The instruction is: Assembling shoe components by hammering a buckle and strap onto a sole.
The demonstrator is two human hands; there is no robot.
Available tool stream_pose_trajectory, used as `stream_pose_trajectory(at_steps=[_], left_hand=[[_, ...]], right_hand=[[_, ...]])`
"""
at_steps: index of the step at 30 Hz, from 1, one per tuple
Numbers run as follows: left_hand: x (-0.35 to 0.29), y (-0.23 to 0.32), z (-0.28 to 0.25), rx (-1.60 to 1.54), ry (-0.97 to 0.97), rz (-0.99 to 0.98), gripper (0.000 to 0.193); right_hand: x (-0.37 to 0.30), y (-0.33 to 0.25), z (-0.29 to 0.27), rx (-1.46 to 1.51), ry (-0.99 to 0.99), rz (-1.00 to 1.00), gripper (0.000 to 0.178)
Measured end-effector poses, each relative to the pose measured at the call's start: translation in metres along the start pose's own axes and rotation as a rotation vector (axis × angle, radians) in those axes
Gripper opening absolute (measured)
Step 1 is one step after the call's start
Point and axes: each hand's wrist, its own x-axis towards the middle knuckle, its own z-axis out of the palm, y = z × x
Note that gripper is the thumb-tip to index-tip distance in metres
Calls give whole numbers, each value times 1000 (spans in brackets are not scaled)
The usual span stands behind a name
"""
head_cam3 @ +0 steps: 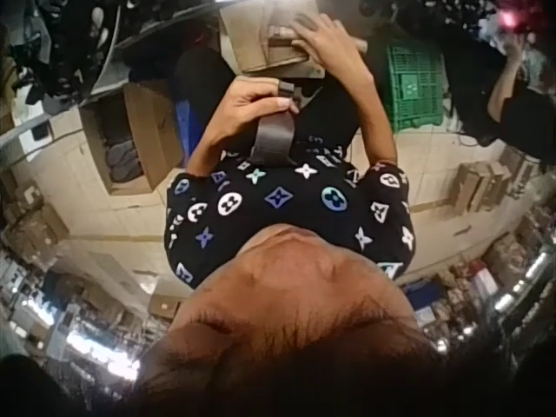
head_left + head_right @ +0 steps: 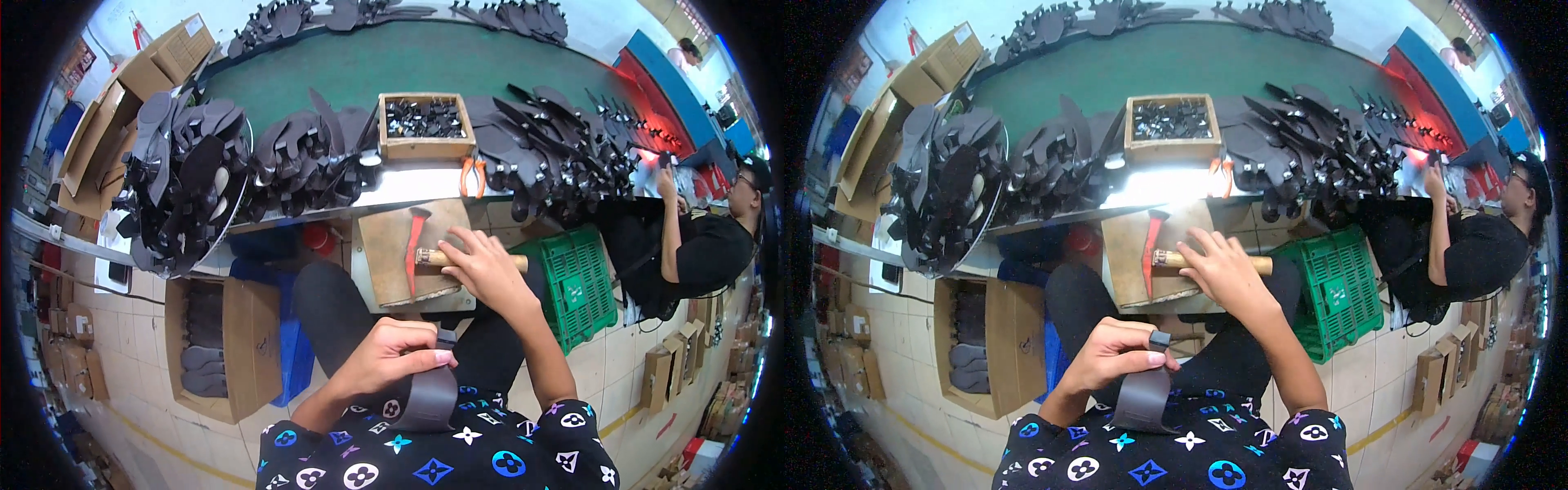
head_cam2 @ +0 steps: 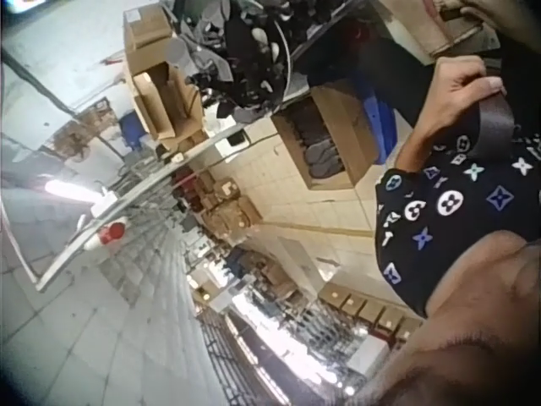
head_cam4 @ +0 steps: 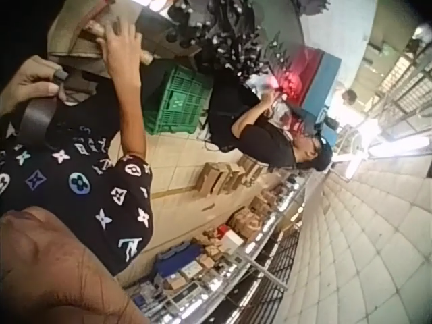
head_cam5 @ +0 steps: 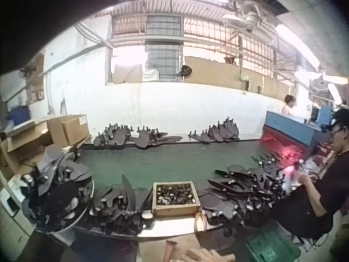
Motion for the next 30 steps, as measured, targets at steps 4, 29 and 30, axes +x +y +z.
stream_pose_trajectory(at_steps=[4,29,30], left_hand=[[-2,-4,12,-111,58,-110,19],[43,58,-178,1147,1568,469,27],[40,51,-203,1219,1533,326,29]], right_hand=[[-11,-25,-7,603,-2,-19,39],[-76,-15,-27,1033,537,688,38],[-77,-15,-24,1089,561,685,36]])
